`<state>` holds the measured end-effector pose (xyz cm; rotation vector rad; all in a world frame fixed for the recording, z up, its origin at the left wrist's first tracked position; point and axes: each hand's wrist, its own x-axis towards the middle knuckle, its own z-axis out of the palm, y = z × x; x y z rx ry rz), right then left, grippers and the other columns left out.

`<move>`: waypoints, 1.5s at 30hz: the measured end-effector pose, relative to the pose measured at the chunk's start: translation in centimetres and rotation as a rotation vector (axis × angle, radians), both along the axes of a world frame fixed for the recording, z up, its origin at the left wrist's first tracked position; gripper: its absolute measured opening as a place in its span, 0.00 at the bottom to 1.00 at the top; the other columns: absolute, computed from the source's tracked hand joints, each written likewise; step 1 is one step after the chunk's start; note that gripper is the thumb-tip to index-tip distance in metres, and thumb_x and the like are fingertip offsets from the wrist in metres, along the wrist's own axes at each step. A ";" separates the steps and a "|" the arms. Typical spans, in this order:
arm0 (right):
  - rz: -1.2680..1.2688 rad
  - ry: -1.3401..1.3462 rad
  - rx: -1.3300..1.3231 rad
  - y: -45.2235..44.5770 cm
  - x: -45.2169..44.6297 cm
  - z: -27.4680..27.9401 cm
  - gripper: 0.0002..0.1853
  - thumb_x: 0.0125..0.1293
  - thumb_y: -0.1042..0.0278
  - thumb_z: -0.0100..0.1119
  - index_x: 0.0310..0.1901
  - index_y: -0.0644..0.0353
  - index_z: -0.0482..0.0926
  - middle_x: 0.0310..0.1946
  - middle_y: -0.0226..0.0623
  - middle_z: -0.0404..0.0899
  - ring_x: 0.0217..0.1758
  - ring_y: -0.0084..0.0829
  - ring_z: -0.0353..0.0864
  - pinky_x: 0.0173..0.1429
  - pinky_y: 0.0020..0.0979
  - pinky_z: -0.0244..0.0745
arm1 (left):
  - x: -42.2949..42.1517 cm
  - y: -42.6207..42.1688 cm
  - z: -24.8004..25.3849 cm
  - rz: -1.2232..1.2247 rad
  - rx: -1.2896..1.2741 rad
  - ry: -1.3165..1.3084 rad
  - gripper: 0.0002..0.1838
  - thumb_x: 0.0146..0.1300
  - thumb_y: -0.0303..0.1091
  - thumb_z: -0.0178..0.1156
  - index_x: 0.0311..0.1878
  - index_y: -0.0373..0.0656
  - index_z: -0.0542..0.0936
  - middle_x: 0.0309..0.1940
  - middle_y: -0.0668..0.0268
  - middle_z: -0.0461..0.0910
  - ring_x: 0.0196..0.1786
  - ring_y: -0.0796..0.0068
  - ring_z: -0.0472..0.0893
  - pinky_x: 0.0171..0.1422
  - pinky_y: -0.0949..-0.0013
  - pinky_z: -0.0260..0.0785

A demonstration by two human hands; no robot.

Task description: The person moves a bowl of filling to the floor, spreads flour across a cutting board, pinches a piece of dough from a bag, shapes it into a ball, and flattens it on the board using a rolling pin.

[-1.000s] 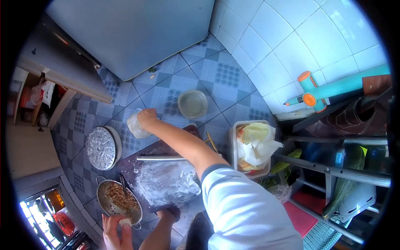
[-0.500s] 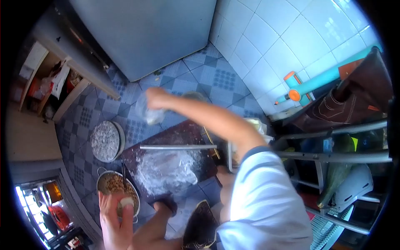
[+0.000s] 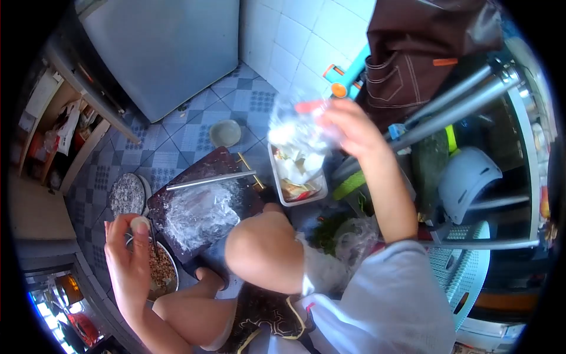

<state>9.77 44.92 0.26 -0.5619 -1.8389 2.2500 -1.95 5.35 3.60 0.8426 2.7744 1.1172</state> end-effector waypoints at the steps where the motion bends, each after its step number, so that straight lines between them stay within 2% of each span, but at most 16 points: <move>1: -0.037 -0.013 -0.053 -0.1 2.8 -0.9 0.21 0.58 0.79 0.54 0.54 0.76 0.79 0.51 0.47 0.83 0.46 0.29 0.85 0.50 0.27 0.82 | -0.4 -0.2 -0.3 -0.008 0.004 0.004 0.14 0.73 0.39 0.55 0.39 0.34 0.76 0.28 0.56 0.76 0.34 0.58 0.73 0.69 0.55 0.56; 4: -0.089 -0.063 -0.179 0.2 11.0 -5.6 0.21 0.60 0.77 0.52 0.55 0.76 0.78 0.55 0.50 0.80 0.49 0.32 0.85 0.54 0.34 0.82 | -1.9 -1.0 -1.5 0.020 -0.005 -0.058 0.16 0.74 0.41 0.54 0.38 0.34 0.75 0.28 0.60 0.75 0.34 0.69 0.71 0.60 0.64 0.62; 7: -0.344 -0.179 -0.338 -1.0 17.1 -10.8 0.18 0.63 0.77 0.52 0.52 0.76 0.79 0.55 0.52 0.80 0.52 0.42 0.84 0.58 0.41 0.81 | -3.1 -1.9 -3.0 -0.020 0.100 -0.124 0.19 0.76 0.43 0.53 0.38 0.33 0.74 0.29 0.66 0.75 0.38 0.78 0.71 0.48 0.71 0.65; 13: -0.470 -0.430 -0.287 -2.2 24.1 -21.9 0.12 0.66 0.74 0.55 0.46 0.66 0.85 0.40 0.34 0.85 0.38 0.25 0.82 0.41 0.23 0.75 | -3.4 -2.2 -3.8 -0.025 0.102 -0.198 0.18 0.76 0.42 0.53 0.38 0.33 0.75 0.30 0.67 0.75 0.39 0.80 0.71 0.48 0.72 0.65; 14: -0.454 -0.313 -0.304 -2.2 25.1 -24.1 0.11 0.65 0.74 0.56 0.46 0.65 0.85 0.38 0.32 0.84 0.39 0.23 0.81 0.41 0.22 0.73 | -3.4 -2.2 -3.9 -0.019 0.102 -0.190 0.18 0.76 0.42 0.53 0.38 0.33 0.75 0.30 0.67 0.75 0.39 0.80 0.71 0.48 0.72 0.65; 20: -0.471 -0.363 -0.267 -2.1 22.4 -21.6 0.12 0.65 0.78 0.53 0.45 0.66 0.85 0.36 0.30 0.83 0.37 0.20 0.79 0.41 0.21 0.73 | -3.9 -2.4 -4.0 0.027 0.069 -0.235 0.16 0.77 0.40 0.51 0.38 0.36 0.75 0.31 0.70 0.74 0.41 0.81 0.73 0.53 0.74 0.64; 22: -0.416 -0.250 -0.295 -1.9 21.0 -19.9 0.13 0.64 0.78 0.52 0.46 0.67 0.85 0.34 0.30 0.83 0.34 0.19 0.78 0.39 0.20 0.72 | -4.2 -2.6 -3.9 0.010 0.063 -0.204 0.16 0.77 0.39 0.51 0.38 0.35 0.75 0.31 0.70 0.75 0.40 0.82 0.72 0.50 0.75 0.64; 25: -0.390 -0.321 -0.245 -1.5 19.8 -19.3 0.13 0.64 0.78 0.53 0.46 0.68 0.85 0.35 0.31 0.83 0.34 0.20 0.78 0.40 0.22 0.73 | -4.2 -3.2 -3.8 0.025 0.032 -0.130 0.18 0.75 0.41 0.53 0.37 0.33 0.76 0.28 0.67 0.76 0.36 0.80 0.72 0.45 0.72 0.66; 32: -0.422 -0.249 -0.169 -1.9 19.0 -15.5 0.13 0.63 0.78 0.55 0.48 0.69 0.84 0.42 0.38 0.85 0.42 0.24 0.84 0.46 0.24 0.77 | -3.2 -5.0 -3.4 0.110 -0.042 -0.032 0.16 0.73 0.39 0.53 0.37 0.33 0.77 0.28 0.64 0.79 0.35 0.79 0.76 0.43 0.71 0.69; 34: -0.430 -0.252 -0.191 -1.7 19.1 -14.4 0.13 0.64 0.78 0.55 0.48 0.70 0.84 0.41 0.39 0.85 0.39 0.26 0.85 0.44 0.26 0.79 | -3.6 -5.6 -4.1 0.133 -0.043 -0.003 0.17 0.72 0.40 0.54 0.37 0.32 0.77 0.27 0.60 0.81 0.35 0.76 0.79 0.42 0.68 0.71; 36: -0.423 -0.253 -0.150 -1.7 19.1 -13.4 0.13 0.64 0.79 0.55 0.48 0.71 0.83 0.40 0.40 0.85 0.36 0.27 0.85 0.42 0.27 0.80 | -3.6 -5.7 -4.2 0.150 -0.014 0.019 0.18 0.68 0.41 0.57 0.38 0.31 0.76 0.24 0.53 0.75 0.29 0.63 0.76 0.39 0.62 0.68; 38: -0.422 -0.321 -0.102 -1.9 19.1 -12.4 0.17 0.59 0.82 0.51 0.49 0.75 0.81 0.44 0.47 0.84 0.44 0.37 0.85 0.50 0.33 0.80 | -3.7 -5.7 -4.3 0.152 0.039 0.021 0.18 0.68 0.41 0.58 0.36 0.30 0.75 0.24 0.50 0.74 0.28 0.58 0.76 0.38 0.61 0.68; 41: -0.417 -0.273 -0.102 -2.1 18.6 -12.0 0.16 0.59 0.82 0.52 0.48 0.76 0.81 0.44 0.48 0.84 0.43 0.37 0.85 0.50 0.33 0.80 | -3.5 -5.4 -3.8 0.163 0.019 0.078 0.18 0.67 0.40 0.59 0.33 0.31 0.74 0.24 0.48 0.75 0.30 0.48 0.76 0.38 0.59 0.68; 42: -0.413 -0.265 -0.088 -2.3 18.5 -11.9 0.15 0.59 0.82 0.52 0.47 0.75 0.82 0.44 0.48 0.84 0.43 0.37 0.85 0.50 0.33 0.80 | -3.4 -5.6 -3.8 0.173 0.028 0.081 0.18 0.67 0.40 0.59 0.33 0.31 0.74 0.24 0.48 0.75 0.30 0.48 0.76 0.38 0.59 0.68; 44: -0.382 -0.267 -0.071 -1.6 18.3 -12.6 0.15 0.60 0.81 0.52 0.47 0.75 0.82 0.45 0.48 0.84 0.44 0.37 0.85 0.50 0.34 0.80 | -3.5 -5.7 -3.9 0.144 0.004 0.094 0.17 0.69 0.40 0.57 0.35 0.30 0.76 0.23 0.55 0.75 0.28 0.69 0.75 0.37 0.64 0.68; 45: -0.365 -0.278 -0.064 -1.3 18.1 -13.1 0.15 0.60 0.80 0.54 0.47 0.75 0.82 0.45 0.48 0.84 0.44 0.37 0.85 0.50 0.34 0.80 | -3.4 -5.7 -3.8 0.146 0.005 0.095 0.17 0.69 0.40 0.57 0.35 0.30 0.76 0.23 0.55 0.75 0.28 0.69 0.75 0.37 0.64 0.68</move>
